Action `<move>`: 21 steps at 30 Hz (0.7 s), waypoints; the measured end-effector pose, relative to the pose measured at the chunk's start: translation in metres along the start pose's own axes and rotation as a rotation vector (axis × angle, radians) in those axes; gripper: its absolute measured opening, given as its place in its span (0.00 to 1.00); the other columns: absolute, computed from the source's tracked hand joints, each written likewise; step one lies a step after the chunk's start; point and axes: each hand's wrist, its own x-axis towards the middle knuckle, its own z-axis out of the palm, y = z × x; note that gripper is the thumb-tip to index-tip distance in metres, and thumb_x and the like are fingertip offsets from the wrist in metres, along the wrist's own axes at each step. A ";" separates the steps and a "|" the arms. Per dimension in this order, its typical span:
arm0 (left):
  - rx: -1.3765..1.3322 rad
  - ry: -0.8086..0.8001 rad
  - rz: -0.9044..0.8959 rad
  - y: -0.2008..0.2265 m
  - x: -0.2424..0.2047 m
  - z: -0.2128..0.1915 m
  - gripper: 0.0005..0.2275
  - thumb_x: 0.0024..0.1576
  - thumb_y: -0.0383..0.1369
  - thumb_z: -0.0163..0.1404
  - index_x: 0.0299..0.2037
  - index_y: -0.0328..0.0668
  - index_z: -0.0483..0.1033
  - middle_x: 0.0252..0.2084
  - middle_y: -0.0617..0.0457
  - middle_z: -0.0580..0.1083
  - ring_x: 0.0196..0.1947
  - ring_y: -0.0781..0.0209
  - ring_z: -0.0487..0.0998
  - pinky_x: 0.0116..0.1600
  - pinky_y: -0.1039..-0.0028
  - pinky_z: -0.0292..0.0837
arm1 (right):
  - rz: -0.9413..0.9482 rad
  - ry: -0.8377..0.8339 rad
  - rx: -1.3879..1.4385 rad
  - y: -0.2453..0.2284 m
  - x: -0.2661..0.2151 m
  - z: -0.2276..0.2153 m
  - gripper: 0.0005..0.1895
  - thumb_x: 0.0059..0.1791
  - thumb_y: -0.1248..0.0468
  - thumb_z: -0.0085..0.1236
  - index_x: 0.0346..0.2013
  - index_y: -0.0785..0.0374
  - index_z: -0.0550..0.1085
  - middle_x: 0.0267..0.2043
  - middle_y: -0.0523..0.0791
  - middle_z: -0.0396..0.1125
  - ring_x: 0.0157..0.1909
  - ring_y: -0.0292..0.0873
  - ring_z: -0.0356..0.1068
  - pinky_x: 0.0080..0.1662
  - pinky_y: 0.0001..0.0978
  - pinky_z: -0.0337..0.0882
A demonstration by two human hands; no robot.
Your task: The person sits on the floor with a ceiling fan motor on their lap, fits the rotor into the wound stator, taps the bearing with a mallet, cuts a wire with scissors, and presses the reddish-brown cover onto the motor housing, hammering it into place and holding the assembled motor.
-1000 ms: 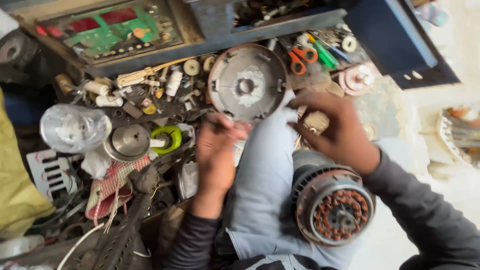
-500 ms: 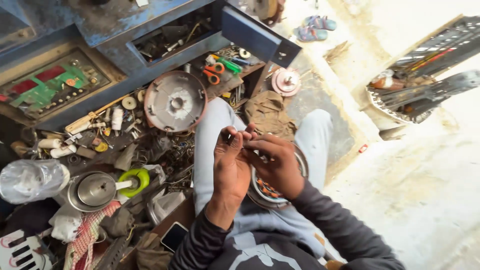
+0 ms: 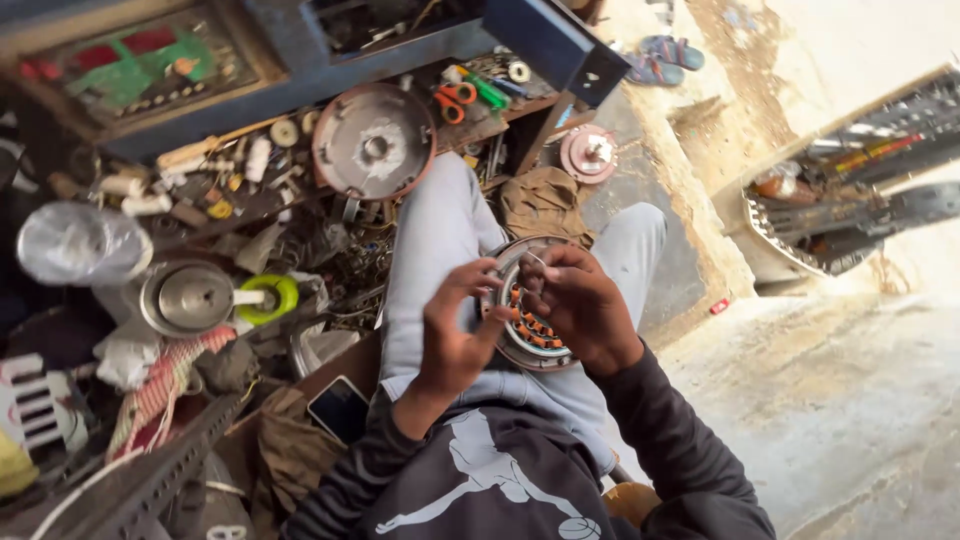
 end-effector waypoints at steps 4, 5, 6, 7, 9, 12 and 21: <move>0.079 -0.129 -0.045 0.000 -0.003 0.000 0.16 0.56 0.35 0.62 0.49 0.33 0.77 0.39 0.46 0.78 0.37 0.56 0.82 0.44 0.69 0.76 | 0.030 -0.050 0.117 0.010 -0.005 0.008 0.05 0.50 0.69 0.52 0.39 0.67 0.72 0.41 0.47 0.67 0.43 0.40 0.68 0.44 0.31 0.68; 0.075 -0.122 -0.040 0.001 0.001 0.000 0.16 0.56 0.35 0.62 0.49 0.33 0.77 0.39 0.46 0.78 0.37 0.56 0.82 0.44 0.69 0.76 | 0.031 -0.054 0.108 0.011 -0.003 0.007 0.05 0.50 0.69 0.52 0.39 0.67 0.72 0.41 0.47 0.67 0.43 0.40 0.68 0.44 0.31 0.68; 0.134 -0.103 -0.011 0.002 0.001 0.000 0.13 0.56 0.34 0.62 0.46 0.34 0.79 0.37 0.47 0.78 0.37 0.54 0.81 0.43 0.69 0.75 | 0.031 -0.042 0.133 0.014 -0.003 0.004 0.04 0.50 0.69 0.52 0.39 0.67 0.72 0.41 0.46 0.67 0.42 0.39 0.67 0.42 0.30 0.67; 0.194 -0.084 0.018 0.004 0.002 0.000 0.11 0.57 0.34 0.61 0.44 0.36 0.80 0.36 0.47 0.79 0.36 0.52 0.81 0.43 0.68 0.75 | 0.032 -0.030 0.158 0.017 -0.004 0.002 0.04 0.50 0.70 0.52 0.39 0.67 0.72 0.41 0.46 0.67 0.42 0.39 0.66 0.41 0.29 0.66; 0.256 -0.049 0.111 -0.004 0.000 0.000 0.09 0.58 0.32 0.60 0.44 0.37 0.80 0.36 0.47 0.79 0.38 0.51 0.80 0.45 0.67 0.74 | 0.030 -0.032 0.144 0.016 -0.002 0.003 0.04 0.50 0.69 0.52 0.39 0.67 0.71 0.41 0.46 0.66 0.41 0.38 0.65 0.40 0.28 0.65; 0.330 -0.030 0.184 -0.007 0.001 -0.006 0.05 0.59 0.30 0.59 0.41 0.38 0.80 0.36 0.48 0.79 0.39 0.50 0.79 0.47 0.64 0.73 | 0.016 -0.042 0.104 0.011 -0.002 0.006 0.05 0.50 0.68 0.51 0.38 0.67 0.71 0.40 0.46 0.65 0.40 0.38 0.64 0.39 0.28 0.65; 0.314 -0.048 0.310 0.009 0.008 -0.016 0.07 0.58 0.30 0.61 0.40 0.36 0.78 0.53 0.47 0.74 0.52 0.47 0.76 0.53 0.63 0.74 | -0.042 -0.041 -0.058 0.002 -0.007 0.011 0.06 0.51 0.65 0.49 0.37 0.66 0.67 0.35 0.45 0.64 0.36 0.37 0.63 0.33 0.28 0.62</move>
